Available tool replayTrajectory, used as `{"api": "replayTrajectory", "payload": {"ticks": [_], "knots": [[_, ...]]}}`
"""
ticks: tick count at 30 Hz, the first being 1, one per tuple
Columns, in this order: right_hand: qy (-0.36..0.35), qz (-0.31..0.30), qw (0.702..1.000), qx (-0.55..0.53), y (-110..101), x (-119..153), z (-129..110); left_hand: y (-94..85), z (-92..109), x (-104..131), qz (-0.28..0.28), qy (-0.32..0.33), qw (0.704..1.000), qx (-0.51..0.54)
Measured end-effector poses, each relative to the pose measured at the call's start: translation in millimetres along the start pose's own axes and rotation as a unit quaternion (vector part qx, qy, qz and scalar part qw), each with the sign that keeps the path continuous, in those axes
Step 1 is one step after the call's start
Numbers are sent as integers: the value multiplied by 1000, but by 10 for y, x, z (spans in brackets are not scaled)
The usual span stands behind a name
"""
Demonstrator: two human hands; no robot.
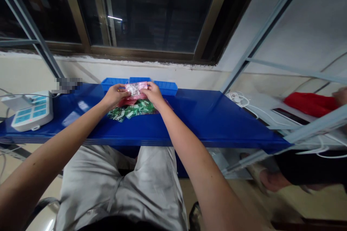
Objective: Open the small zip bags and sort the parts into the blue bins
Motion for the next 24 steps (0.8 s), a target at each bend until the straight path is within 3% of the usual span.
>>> {"api": "replayTrajectory", "payload": {"ticks": [3, 7, 10, 13, 18, 21, 24], "knots": [[0, 24, 1000, 10, -68, -19, 50, -20, 49, 17, 3, 26, 1000, 3], [-33, 39, 998, 28, -130, -33, 58, 102, 113, 48, -51, 50, 996, -45], [-33, 20, 999, 24, -92, -35, 58, 67, 132, 54, -18, 59, 996, -67], [4, -6, 1000, 3, -26, -33, 78, -130, 196, 20, 62, 85, 992, -69], [51, 22, 998, -7, -66, 1, 60, -698, 284, -251, 183, 86, 978, -48], [57, 26, 998, 9, -86, 12, 35, -975, 367, -504, 206, 79, 966, -137], [57, 26, 998, 20, -97, 12, 29, -1125, 426, -699, 209, 60, 936, -277]]}}
Point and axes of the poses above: each hand's wrist, its own x-axis away from the middle knuckle, its own y-axis out of the palm, z = x × y, the point moved 8 cm from there along -x, towards the middle knuckle, and after that the axes turned 9 degrees about -z, right-handed, at the moved point
